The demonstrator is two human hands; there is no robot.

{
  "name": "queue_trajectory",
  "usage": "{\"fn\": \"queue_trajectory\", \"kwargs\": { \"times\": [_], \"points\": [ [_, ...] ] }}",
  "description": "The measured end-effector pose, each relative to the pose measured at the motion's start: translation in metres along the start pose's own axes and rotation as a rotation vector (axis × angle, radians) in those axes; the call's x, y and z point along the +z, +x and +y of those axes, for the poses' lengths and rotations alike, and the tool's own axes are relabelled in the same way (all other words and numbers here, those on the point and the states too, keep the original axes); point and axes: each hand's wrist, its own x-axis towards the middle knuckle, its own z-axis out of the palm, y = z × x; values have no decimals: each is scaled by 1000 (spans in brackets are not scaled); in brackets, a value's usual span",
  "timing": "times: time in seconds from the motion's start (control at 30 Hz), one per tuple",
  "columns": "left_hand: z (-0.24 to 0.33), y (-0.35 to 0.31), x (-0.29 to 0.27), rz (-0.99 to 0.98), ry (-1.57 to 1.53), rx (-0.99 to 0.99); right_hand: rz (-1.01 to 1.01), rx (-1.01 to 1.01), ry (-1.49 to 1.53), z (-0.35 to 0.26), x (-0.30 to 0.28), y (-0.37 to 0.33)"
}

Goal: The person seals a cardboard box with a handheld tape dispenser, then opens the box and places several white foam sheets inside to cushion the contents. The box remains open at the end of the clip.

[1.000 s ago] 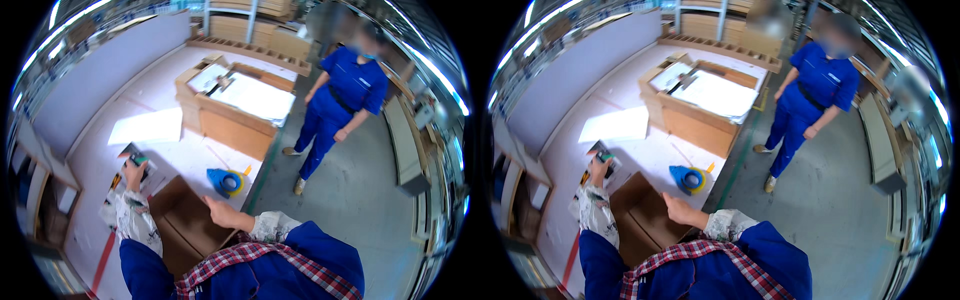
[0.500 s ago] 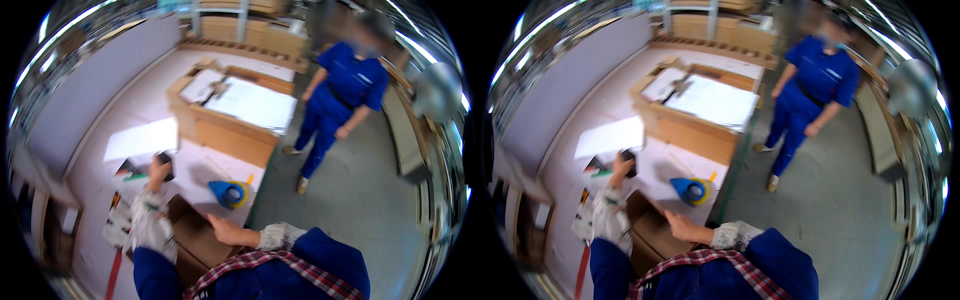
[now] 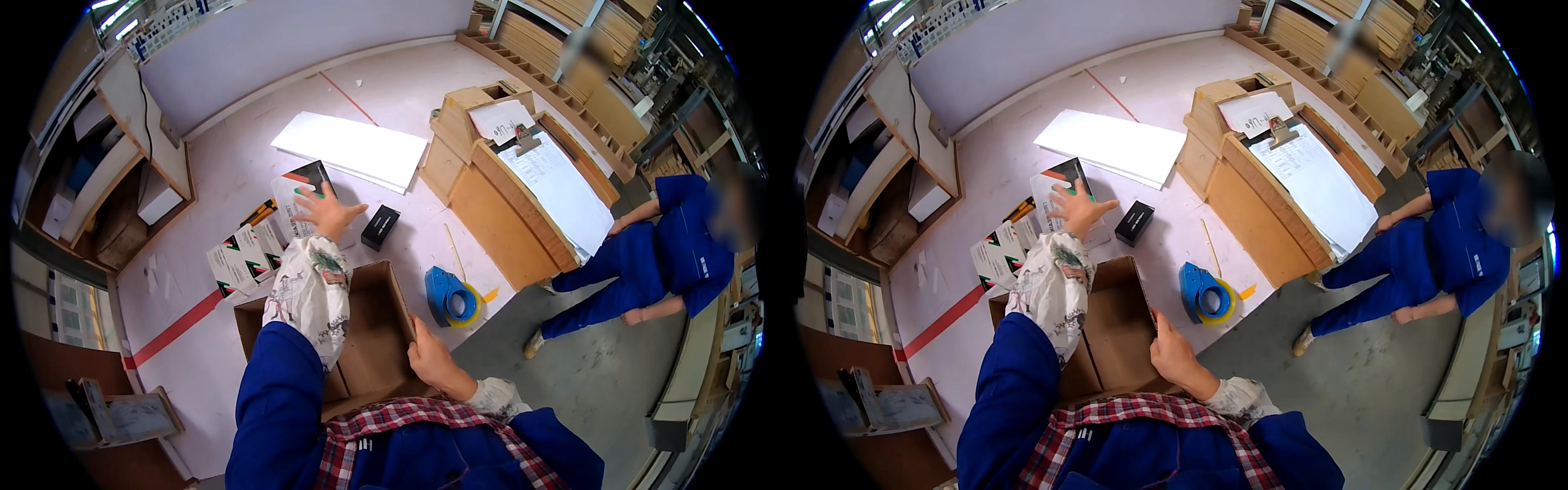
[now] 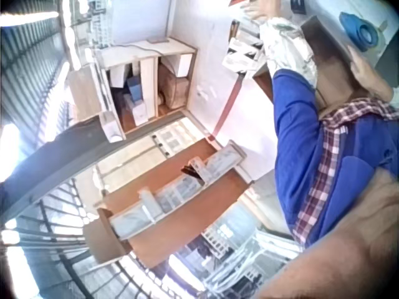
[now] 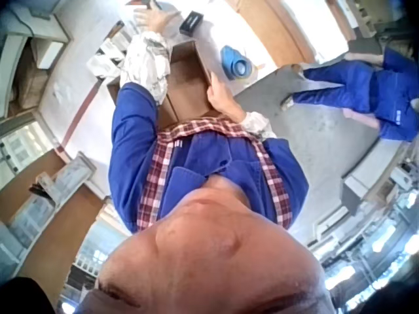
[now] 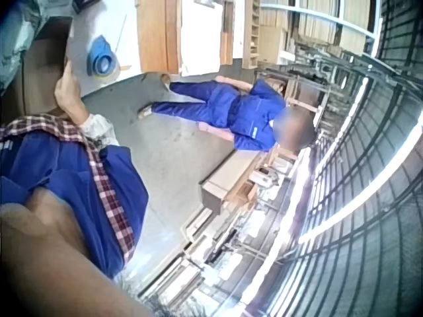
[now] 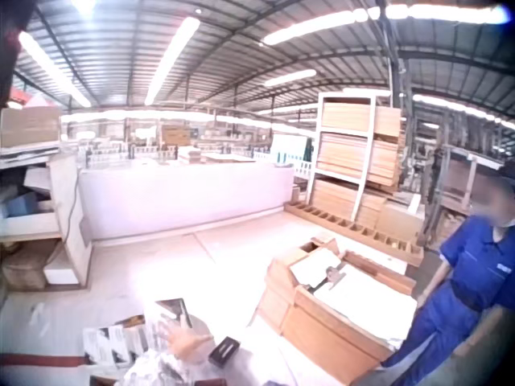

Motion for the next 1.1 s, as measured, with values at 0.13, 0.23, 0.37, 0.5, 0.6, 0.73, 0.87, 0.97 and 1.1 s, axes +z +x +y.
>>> {"fn": "queue_trajectory", "kwargs": {
  "times": [0.13,0.23,0.37,0.5,0.6,0.73,0.87,0.97,1.1],
  "points": [
    [-53,39,13,118,-154,-371,44,-133,46,4,4,8],
    [-144,107,59,88,-530,-680,58,-14,272,10,-14,39],
    [-174,69,15,-620,-1037,-602,-36,-8,846,-20,-32,138],
    [-195,63,26,-759,-1405,-491,-131,-12,454,-4,16,251],
    [-168,67,49,-970,-1667,-298,-151,79,176,21,67,307],
    [-174,54,24,-1050,-1322,-238,-169,-50,376,20,93,302],
    [-155,48,16,-960,-1429,-103,-192,-18,457,-4,67,283],
    [-146,51,14,-969,-1605,23,-177,-10,527,-2,61,284],
    [-153,53,1,-894,-1727,-188,-72,34,298,-33,50,271]
  ]
}}
